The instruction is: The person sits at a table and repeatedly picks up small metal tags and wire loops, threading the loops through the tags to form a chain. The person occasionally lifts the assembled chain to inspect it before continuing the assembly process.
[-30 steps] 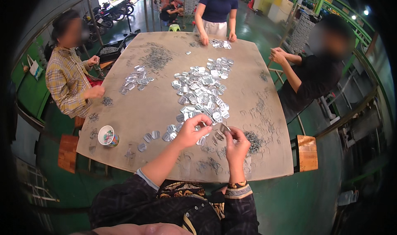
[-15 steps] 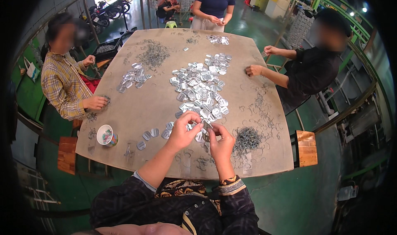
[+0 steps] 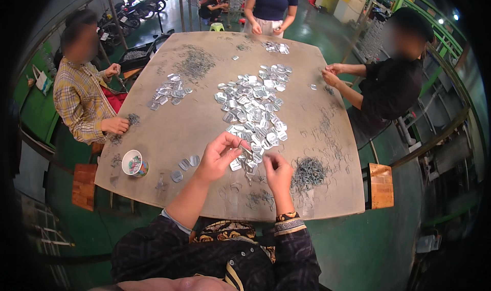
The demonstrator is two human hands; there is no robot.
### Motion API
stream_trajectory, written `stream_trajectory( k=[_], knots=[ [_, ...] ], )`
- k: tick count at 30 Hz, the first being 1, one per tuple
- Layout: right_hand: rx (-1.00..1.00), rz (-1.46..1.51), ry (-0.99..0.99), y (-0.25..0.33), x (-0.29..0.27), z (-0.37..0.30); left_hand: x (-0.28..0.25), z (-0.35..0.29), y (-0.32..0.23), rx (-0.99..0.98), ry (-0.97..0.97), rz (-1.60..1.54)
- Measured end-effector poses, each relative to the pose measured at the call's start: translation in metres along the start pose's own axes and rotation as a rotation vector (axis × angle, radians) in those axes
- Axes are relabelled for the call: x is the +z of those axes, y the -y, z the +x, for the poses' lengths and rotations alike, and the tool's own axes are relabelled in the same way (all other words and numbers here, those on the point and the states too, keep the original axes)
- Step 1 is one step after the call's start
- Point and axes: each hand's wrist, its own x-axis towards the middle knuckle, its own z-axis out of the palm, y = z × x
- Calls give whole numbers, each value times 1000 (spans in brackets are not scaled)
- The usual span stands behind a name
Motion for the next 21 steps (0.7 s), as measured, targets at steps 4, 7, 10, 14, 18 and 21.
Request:
stream_trajectory(
  k=[4, 7, 10, 14, 18, 21],
  knots=[
    [-39, -370, 256, -29, 28, -10, -7, -8, -14, 17, -34, 32],
    [-114, -536, 315, -44, 52, -19, -12, -17, -18, 27, -50, 106],
    [-140, -601, 290, -49, 65, -19, -17, -24, -17, 34, -63, 158],
    [-217, -660, 200, -57, 52, -4, -18, -24, -12, -4, -51, 205],
    [24, -149, 111, -7, 27, 19, -15, -26, 1, 3, -56, 315],
    [-31, 214, 20, 46, 10, 20, -3, -22, 8, 40, -61, 404]
  ],
)
